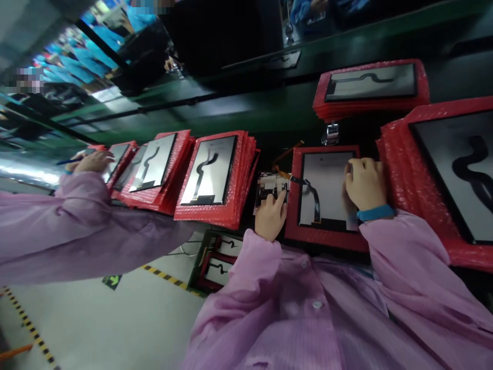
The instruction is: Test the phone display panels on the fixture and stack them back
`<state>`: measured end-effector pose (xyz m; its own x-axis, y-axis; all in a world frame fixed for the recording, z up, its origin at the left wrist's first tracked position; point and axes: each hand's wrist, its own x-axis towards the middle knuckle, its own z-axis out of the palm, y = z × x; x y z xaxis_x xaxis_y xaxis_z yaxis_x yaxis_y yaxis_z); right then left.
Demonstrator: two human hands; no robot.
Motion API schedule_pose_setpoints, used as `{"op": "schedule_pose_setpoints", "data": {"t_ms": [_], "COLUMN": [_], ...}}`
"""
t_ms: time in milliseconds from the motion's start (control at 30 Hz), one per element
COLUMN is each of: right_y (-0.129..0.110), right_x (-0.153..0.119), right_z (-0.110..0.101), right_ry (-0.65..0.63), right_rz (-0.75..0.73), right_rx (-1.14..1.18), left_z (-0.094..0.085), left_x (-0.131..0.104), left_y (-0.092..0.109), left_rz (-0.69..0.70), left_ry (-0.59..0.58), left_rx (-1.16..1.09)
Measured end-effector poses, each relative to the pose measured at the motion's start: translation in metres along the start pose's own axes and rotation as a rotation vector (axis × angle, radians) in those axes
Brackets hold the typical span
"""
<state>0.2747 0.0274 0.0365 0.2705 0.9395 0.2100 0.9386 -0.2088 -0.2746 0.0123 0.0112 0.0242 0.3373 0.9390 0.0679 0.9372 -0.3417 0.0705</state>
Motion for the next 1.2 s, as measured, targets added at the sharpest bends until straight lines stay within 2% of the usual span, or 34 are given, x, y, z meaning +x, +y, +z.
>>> {"op": "schedule_pose_setpoints", "data": {"t_ms": [333, 500, 800, 967, 1100, 1200], "right_y": [-0.006, -0.01, -0.013, -0.012, -0.006, -0.005], "right_x": [-0.006, -0.009, -0.011, -0.01, -0.02, -0.048], "right_z": [-0.007, -0.014, -0.021, -0.017, -0.016, -0.017], "right_ry": [-0.089, -0.137, -0.169, -0.147, -0.11, -0.072], "right_rz": [0.053, 0.054, 0.076, 0.067, 0.044, -0.018], "right_rx": [-0.003, -0.036, -0.027, -0.023, 0.01, 0.082], "left_z": [0.009, 0.01, 0.002, 0.0, 0.002, 0.005], "left_x": [-0.001, -0.002, 0.0, 0.001, -0.002, -0.009], "left_y": [-0.003, -0.003, -0.002, 0.001, 0.001, 0.007], "left_rz": [0.028, 0.036, 0.043, 0.016, 0.005, 0.064], "left_ry": [-0.011, 0.019, -0.035, -0.056, 0.018, 0.159], "left_rx": [0.154, 0.172, 0.194, 0.205, 0.09, -0.149]}}
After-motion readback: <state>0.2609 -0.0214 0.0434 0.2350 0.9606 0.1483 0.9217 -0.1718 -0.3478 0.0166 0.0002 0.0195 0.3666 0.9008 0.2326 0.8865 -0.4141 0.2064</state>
